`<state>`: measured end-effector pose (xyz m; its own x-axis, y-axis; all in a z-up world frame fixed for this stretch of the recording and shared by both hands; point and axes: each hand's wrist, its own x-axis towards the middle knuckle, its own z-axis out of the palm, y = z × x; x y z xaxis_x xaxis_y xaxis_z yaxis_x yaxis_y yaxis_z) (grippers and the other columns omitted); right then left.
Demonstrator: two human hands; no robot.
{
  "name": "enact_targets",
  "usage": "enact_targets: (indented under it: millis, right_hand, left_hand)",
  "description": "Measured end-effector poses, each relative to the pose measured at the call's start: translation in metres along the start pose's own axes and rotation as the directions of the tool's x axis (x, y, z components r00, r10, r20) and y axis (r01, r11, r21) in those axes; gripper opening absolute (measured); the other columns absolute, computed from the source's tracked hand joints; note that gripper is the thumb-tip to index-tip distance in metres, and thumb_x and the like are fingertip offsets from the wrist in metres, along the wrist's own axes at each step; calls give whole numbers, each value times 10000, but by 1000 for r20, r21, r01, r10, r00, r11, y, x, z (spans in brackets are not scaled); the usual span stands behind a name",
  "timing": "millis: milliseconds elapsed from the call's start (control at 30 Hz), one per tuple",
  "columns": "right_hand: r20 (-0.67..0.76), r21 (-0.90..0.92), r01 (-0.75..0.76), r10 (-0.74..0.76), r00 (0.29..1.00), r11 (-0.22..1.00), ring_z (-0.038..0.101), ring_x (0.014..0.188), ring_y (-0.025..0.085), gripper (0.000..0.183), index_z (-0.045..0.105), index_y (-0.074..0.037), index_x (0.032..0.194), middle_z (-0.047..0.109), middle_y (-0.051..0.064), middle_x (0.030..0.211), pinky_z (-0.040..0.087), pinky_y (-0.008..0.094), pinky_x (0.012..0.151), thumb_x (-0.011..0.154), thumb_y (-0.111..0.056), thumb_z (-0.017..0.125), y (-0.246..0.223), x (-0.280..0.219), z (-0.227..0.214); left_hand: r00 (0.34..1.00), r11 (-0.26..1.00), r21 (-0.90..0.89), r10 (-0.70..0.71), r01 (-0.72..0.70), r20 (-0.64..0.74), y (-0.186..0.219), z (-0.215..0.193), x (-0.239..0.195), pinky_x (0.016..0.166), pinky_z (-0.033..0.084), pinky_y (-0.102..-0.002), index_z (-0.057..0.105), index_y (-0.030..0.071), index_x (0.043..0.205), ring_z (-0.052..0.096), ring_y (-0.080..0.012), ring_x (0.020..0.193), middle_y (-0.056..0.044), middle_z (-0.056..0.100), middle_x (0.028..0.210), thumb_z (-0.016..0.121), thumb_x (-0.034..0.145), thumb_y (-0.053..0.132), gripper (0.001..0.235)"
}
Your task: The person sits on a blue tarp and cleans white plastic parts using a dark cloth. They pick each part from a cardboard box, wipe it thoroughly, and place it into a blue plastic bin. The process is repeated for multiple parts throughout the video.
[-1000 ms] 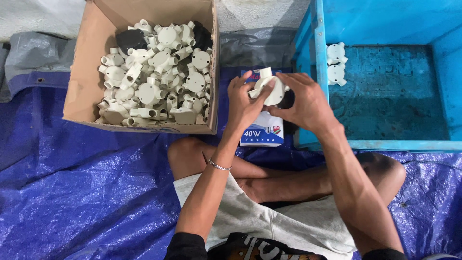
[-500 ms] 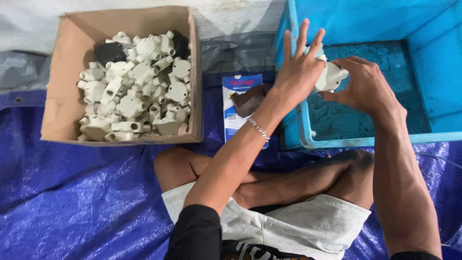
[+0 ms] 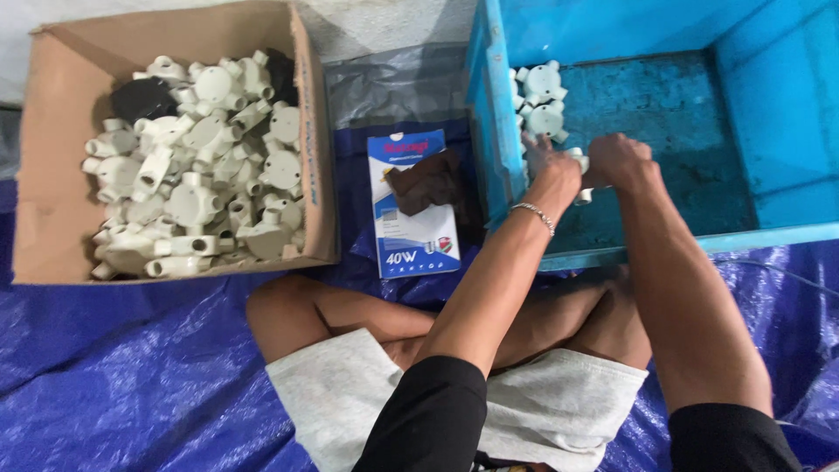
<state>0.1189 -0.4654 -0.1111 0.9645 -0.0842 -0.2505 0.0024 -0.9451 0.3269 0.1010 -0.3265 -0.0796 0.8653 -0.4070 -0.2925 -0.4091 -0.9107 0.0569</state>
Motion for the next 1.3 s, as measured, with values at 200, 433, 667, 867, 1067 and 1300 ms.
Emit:
enact_targets:
  millis: [200,433,667,867,1067,1300]
  right_hand:
    - [90,246,77,-102,991,966,751,887,379,262,800,-174,1001,781,141,889,602,509,691,817,-183,615,-17,-12,-42]
    - [194,465,59,-167,967,884,707,1019,428,273,767,-89,1117,760,224,1030,568,527,834,869,-84,655,-26,-23,-77]
    - [-321,555,390,-243,915,735,650,929,532,322,714,23,1062,703,293,934,493,663,798,764,-51,618,-25,-36,-160]
    - [-657,324,695,-377,654,642,636,798,443,343,689,-2,1020,698,235,917,418,486,580,684,16,626,-87,-75,-269]
    - [-714,200,845,-517,472,495,639,897,493,255,651,0,905,694,269,930,457,524,668,663,-55,595,-205,-65,-311]
    - [-486,370,812,-650,584,452,704,813,432,155,723,-67,824,732,172,814,564,562,701,713,-171,691,-341,-98,-332]
  left_hand:
    - [585,993,69,112,-96,-804,-21,35,-8,621,395,-521,695,97,706,663,-330,692,-129,674,709,489,732,116,209]
    - [627,995,-29,39,-98,-778,-14,-3,-5,510,392,-488,693,89,595,622,-319,596,-147,643,600,524,764,51,242]
    - [757,960,-62,176,-275,-629,-66,-103,-48,955,364,-739,747,137,771,563,-404,1112,-109,747,812,626,769,77,135]
    - [691,932,14,278,-362,-667,-173,-174,-111,955,344,-716,699,171,812,525,-357,1133,-45,738,887,762,682,129,150]
    - [772,965,-49,176,-259,-611,-288,-179,-189,713,463,-587,715,116,815,624,-440,857,-175,695,794,775,674,283,226]
    - [975,909,-417,-97,6,-199,-379,-151,-277,860,511,-584,742,69,868,662,-443,1014,-230,722,931,777,754,244,211]
